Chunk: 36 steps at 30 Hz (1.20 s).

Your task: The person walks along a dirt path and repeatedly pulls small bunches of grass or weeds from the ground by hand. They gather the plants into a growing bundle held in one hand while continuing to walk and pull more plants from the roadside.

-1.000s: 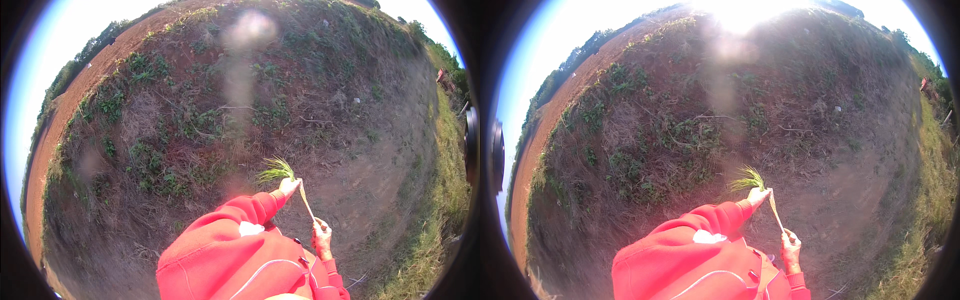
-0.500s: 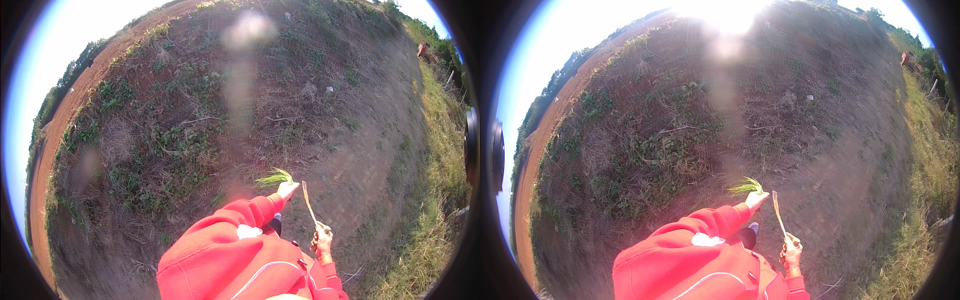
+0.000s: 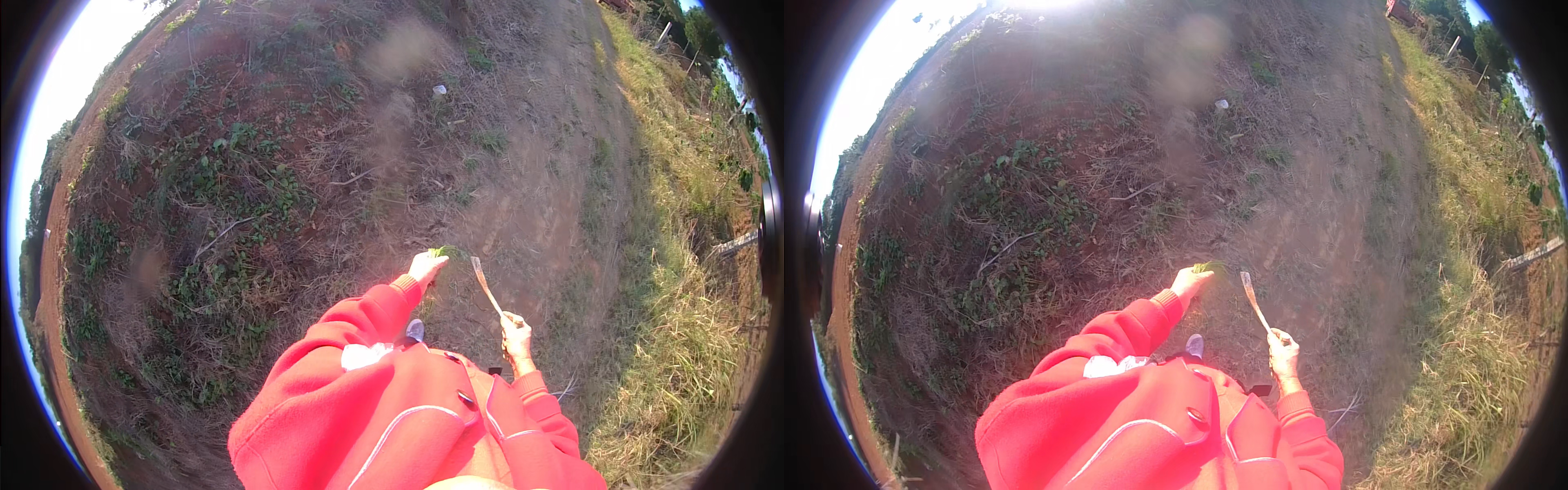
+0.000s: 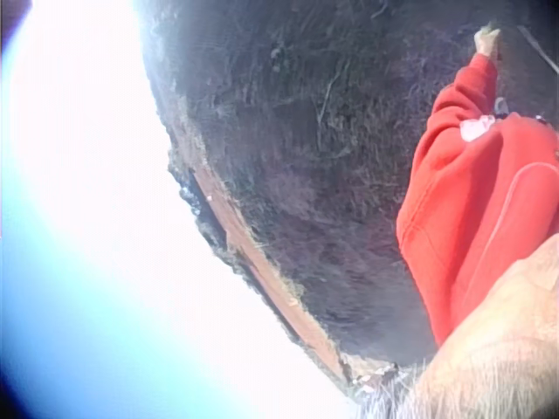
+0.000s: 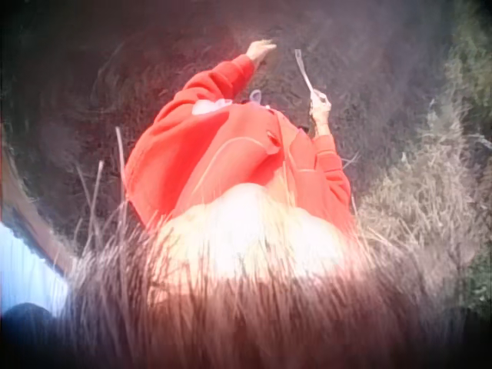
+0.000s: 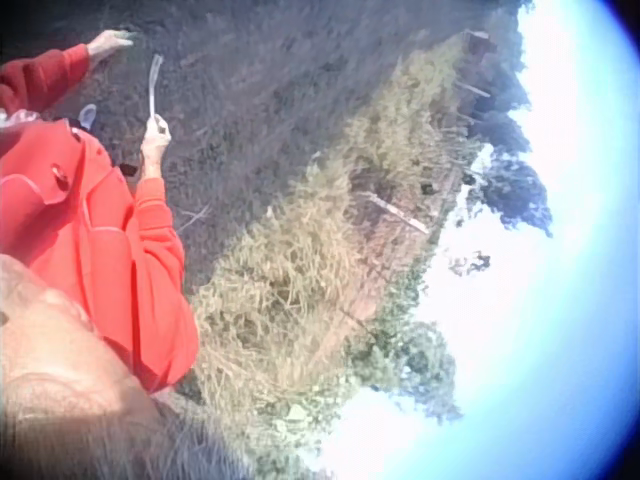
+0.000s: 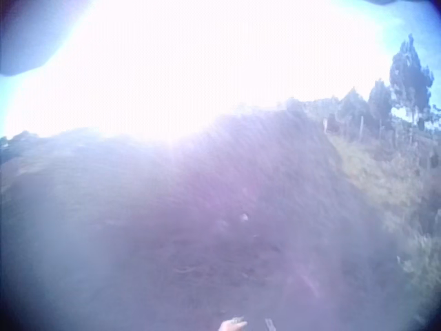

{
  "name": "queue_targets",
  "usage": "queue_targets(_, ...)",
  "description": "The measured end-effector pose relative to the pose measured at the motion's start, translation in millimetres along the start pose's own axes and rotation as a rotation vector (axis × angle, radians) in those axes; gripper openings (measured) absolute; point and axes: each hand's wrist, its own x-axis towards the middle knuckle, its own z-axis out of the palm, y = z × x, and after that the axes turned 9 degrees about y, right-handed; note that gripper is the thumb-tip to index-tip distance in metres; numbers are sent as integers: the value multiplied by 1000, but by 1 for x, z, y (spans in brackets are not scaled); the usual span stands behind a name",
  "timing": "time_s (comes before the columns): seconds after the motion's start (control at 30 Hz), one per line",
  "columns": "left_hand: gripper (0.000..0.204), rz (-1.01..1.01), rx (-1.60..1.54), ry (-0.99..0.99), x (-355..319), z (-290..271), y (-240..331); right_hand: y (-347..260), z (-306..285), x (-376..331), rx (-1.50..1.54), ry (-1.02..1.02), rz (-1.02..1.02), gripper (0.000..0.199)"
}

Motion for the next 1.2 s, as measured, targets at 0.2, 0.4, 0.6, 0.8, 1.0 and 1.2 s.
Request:
queue_targets(0.2, 14, 2, -92, 31, 60, 53, 49, 40, -96, 68, -213, 384, 229, 13)
queue_targets(0.4, 17, -125, -173, -67, 144, 121, 98, 69, -186, 109, -42, 680, 538, 16)
queue_targets(0.6, 17, -105, -143, -93, 204, 223, 157, -21, -211, 206, -37, 572, 464, 19)
queue_targets(0.8, 17, -208, -195, -81, 253, 298, 194, -145, -173, 343, -105, 322, 209, 18)
queue_targets(1.0, 21, -197, -285, -95, 349, 327, 265, -224, -117, 476, -104, 251, 164, 12)
queue_targets(1.2, 17, -151, -227, 41, 459, 361, 377, -226, -131, 578, -358, 465, 335, 16)
